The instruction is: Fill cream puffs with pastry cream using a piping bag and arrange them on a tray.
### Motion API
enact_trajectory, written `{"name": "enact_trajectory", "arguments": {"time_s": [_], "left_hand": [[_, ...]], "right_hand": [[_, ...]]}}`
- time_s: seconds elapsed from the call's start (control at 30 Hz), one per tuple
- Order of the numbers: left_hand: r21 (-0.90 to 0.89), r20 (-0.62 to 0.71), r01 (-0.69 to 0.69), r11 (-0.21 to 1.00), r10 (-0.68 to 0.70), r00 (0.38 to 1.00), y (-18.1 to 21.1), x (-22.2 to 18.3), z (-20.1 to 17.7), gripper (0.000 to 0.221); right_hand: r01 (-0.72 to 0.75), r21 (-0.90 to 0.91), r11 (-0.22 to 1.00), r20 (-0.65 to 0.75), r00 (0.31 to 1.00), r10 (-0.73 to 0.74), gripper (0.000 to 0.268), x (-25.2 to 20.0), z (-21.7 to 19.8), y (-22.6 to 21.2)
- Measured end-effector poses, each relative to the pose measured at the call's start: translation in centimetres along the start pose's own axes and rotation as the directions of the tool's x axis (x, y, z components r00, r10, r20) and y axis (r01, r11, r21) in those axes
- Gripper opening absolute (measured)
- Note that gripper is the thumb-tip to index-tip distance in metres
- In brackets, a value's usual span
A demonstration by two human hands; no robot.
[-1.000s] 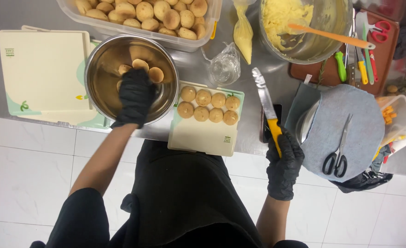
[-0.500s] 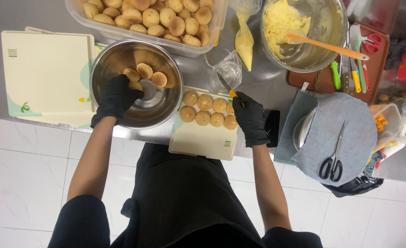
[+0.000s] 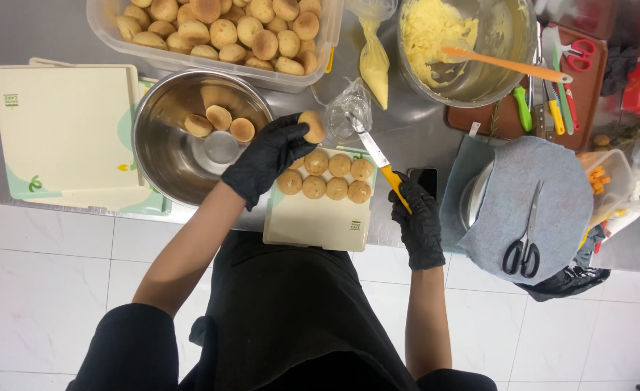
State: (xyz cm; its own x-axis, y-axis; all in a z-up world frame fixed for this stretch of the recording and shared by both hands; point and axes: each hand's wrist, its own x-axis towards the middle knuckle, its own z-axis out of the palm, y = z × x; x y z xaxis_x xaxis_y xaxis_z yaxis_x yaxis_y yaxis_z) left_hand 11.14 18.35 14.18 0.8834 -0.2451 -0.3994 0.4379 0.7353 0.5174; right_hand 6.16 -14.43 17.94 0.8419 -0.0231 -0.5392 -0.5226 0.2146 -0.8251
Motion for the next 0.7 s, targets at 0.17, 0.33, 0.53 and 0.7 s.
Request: {"name": "enact_trajectory", "arguments": {"time_s": [0.17,0.33,0.53,0.7], "left_hand": [[-0.062,0.027,0.030,0.998,-0.028,0.999,-2.2,3.7,2.1,0.031],[-0.108,0.048,0.081,0.991,-0.076,0.996,-2.7,4.9,3.4,0.029],[-0.059,0.089,0.100,0.993,-0.095,0.992,-1.4,2.8,5.5,0.033],[-0.004,0.114,0.055,0.998,-0.054,0.992,-0.9,2.4,6.0,0.040]], "right_hand": [[0.180,0.015,0.983,0.048,0.982,-0.181,0.032,-1.8,-1.5,3.0],[0.583,-0.560,0.589,0.206,0.787,-0.582,0.044,-2.8,0.2,4.3],[0.620,-0.711,0.332,0.328,0.709,-0.624,0.067,-2.2,-0.4,5.9],[0.631,-0.714,0.304,0.331,0.686,-0.648,0.074,-1.9,-0.6,5.3]]}}
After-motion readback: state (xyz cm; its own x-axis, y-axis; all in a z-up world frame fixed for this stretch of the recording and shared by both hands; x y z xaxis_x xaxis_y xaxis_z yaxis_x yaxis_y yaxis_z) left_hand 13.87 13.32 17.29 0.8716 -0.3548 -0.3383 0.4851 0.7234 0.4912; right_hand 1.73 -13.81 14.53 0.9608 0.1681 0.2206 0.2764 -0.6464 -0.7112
